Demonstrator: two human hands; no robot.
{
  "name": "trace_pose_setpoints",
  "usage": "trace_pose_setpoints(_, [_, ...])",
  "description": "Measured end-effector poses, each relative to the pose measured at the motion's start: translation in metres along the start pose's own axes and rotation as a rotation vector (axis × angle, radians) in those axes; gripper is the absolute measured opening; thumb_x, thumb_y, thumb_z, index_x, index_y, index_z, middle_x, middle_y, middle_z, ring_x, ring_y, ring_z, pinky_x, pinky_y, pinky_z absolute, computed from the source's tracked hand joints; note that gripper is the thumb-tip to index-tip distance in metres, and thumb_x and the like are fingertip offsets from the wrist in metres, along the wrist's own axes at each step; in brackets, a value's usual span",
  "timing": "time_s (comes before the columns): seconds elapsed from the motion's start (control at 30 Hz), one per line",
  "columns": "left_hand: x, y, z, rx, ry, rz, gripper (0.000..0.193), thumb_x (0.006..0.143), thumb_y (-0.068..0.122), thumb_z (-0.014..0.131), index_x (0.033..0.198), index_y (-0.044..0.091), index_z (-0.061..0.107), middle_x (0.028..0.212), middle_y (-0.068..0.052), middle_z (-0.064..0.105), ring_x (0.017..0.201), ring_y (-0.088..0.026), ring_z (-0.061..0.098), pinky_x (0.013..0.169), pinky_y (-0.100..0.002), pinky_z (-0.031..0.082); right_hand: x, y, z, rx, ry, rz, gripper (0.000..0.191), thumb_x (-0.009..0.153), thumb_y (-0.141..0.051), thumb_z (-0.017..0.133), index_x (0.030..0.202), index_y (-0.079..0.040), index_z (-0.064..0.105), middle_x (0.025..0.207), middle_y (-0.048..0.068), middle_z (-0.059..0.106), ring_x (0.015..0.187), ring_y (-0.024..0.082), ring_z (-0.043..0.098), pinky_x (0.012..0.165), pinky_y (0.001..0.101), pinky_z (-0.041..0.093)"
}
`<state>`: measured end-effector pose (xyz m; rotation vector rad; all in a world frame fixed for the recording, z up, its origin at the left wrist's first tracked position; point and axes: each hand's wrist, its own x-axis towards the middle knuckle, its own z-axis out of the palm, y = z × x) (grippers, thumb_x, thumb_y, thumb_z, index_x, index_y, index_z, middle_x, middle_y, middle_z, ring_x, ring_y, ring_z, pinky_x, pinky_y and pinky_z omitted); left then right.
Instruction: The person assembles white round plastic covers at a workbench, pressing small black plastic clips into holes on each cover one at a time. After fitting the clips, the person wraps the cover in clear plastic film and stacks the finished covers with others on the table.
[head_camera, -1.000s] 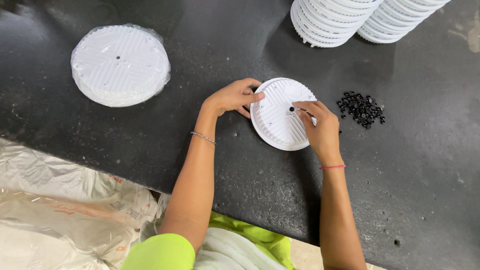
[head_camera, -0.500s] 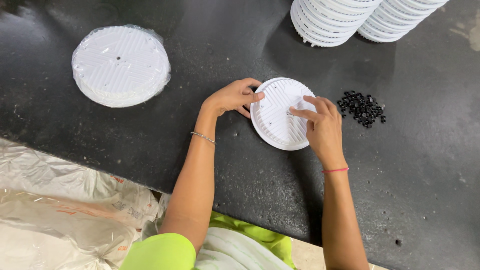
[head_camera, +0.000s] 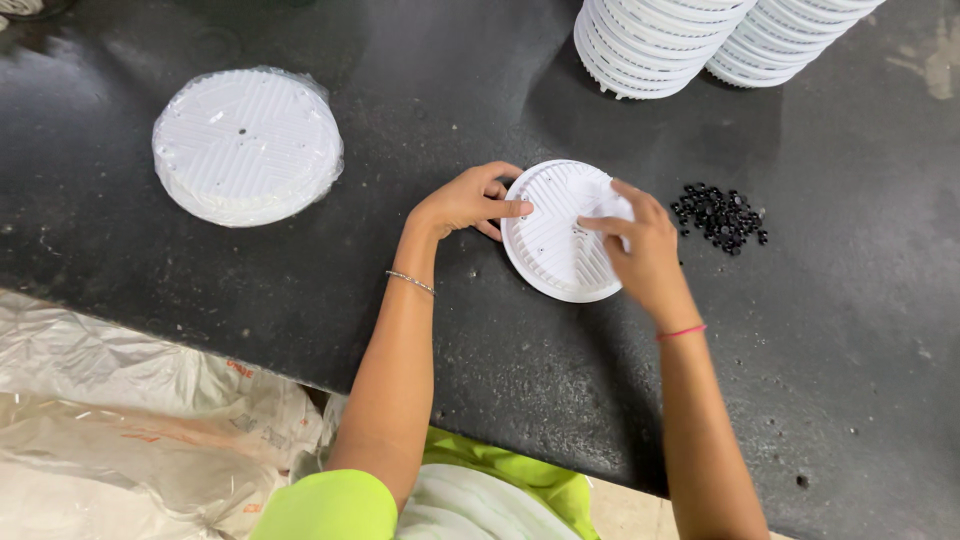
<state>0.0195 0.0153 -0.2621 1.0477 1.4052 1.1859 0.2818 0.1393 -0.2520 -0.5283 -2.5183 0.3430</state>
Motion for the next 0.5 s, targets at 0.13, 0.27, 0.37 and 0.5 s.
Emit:
trace_pose_setpoints(0.13, [-0.003,0.006,0.001,-0.066,-0.002,0.106,0.066,0.081,0.022,0.082,0.141,0.008,0.056,0.098,-0.006,0.070,0.090,-0.015,0.070,0.074,-0.034,0.062,-0.004,0.031,-0.012,0.279,0.131,0.240,0.039,0.098,-0.009,0.066,0.137,-0.011,0.065,0.145,0.018,0.057,0.133,0.032,0.054,0.109,0.0434,0.046])
trace_pose_setpoints(0.27, [-0.006,0.012,-0.001,-0.066,-0.031,0.289,0.068,0.083,0.012,0.083,0.145,0.008,0.056,0.099,-0.003,0.068,0.093,-0.013,0.065,0.084,-0.030,0.054,-0.010,0.058,-0.031,1.001,-0.125,0.678,0.040,0.101,-0.017,0.061,0.140,-0.006,0.061,0.132,0.010,0.068,0.118,0.021,0.065,0.103,0.0391,0.051])
trace_pose_setpoints(0.37, [-0.008,0.014,-0.006,-0.083,-0.069,0.328,0.069,0.082,0.010,0.082,0.146,0.009,0.056,0.100,-0.001,0.065,0.097,-0.013,0.063,0.090,-0.030,0.051,-0.018,0.067,-0.040,1.297,-0.274,0.760,0.037,0.100,-0.015,0.060,0.135,-0.005,0.064,0.126,0.008,0.071,0.114,0.019,0.068,0.101,0.0411,0.053])
trace_pose_setpoints(0.5, [-0.015,0.019,-0.014,-0.126,-0.097,0.382,0.073,0.082,0.009,0.080,0.150,0.011,0.052,0.130,-0.005,0.064,0.122,-0.017,0.058,0.109,-0.035,0.045,-0.021,0.071,-0.036,1.367,-0.280,0.649,0.033,0.101,-0.008,0.062,0.134,-0.002,0.063,0.124,0.008,0.070,0.114,0.021,0.067,0.103,0.0437,0.053])
